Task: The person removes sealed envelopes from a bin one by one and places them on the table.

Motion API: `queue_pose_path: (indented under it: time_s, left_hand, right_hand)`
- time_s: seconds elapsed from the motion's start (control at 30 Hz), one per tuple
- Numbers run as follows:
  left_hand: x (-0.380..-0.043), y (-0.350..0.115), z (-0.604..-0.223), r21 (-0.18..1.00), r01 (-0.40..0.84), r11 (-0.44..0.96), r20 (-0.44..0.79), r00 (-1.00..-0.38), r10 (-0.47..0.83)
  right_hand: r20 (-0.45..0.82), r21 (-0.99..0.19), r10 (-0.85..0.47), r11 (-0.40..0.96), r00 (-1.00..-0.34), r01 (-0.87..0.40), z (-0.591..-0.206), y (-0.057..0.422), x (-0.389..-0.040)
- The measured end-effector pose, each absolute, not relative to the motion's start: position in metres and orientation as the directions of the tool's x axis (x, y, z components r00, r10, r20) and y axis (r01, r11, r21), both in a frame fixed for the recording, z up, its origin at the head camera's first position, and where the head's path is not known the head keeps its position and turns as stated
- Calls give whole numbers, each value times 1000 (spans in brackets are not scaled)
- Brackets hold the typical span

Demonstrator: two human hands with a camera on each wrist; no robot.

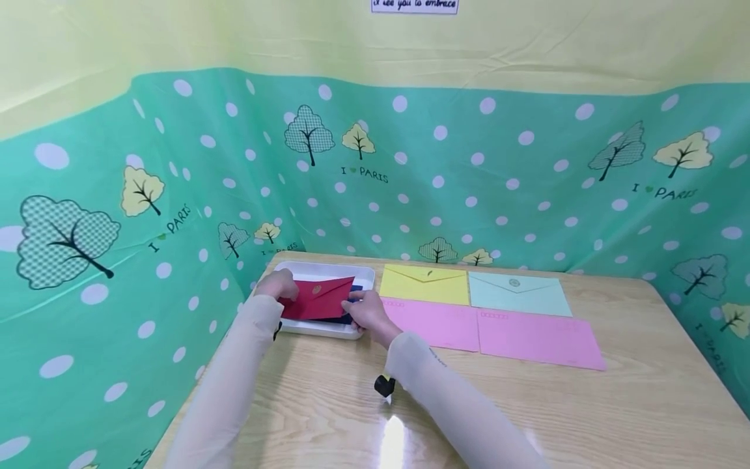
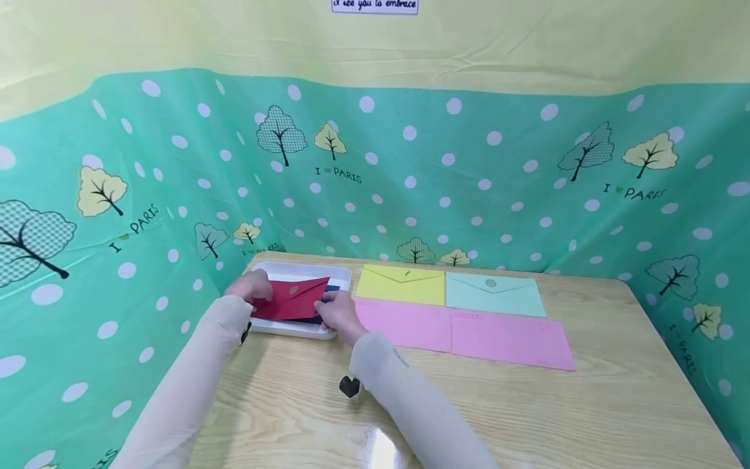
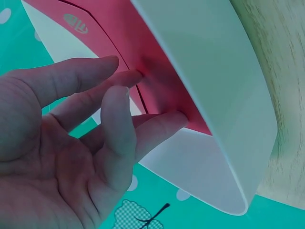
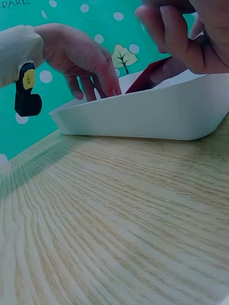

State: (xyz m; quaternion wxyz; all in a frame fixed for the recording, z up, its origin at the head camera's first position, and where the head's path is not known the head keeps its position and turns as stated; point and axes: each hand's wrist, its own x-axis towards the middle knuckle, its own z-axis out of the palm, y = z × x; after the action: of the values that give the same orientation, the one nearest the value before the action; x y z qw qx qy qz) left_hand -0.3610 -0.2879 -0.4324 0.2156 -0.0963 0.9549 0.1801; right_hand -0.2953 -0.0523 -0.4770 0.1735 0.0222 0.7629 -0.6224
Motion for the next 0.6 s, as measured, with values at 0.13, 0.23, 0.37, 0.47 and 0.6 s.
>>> queue_pose_path:
  time_s: [0.13, 0.23, 0.37, 0.47, 0.6]
  left_hand:
    - [-361, -289, -434, 295, -243, 924, -429, -898, -99]
    - [-361, -290, -436, 285, -237, 929, -421, -901, -101]
    - [-361, -290, -438, 294, -241, 925, -423, -901, -100]
    - [-361, -289, -438, 311, -245, 918, -418, -903, -99]
    - [-361, -288, -438, 325, -243, 914, -399, -912, -100]
  right_hand:
    - [-310, -924, -171, 287, -935, 254, -477, -50, -300]
    - [-333, -910, -169, 314, -928, 270, -477, -48, -302]
    - [-343, -901, -156, 335, -926, 277, -480, -47, -304]
    - [-318, -900, -137, 353, -938, 254, -481, -47, -305]
    - [-285, -908, -105, 348, -953, 233, -480, -47, -305]
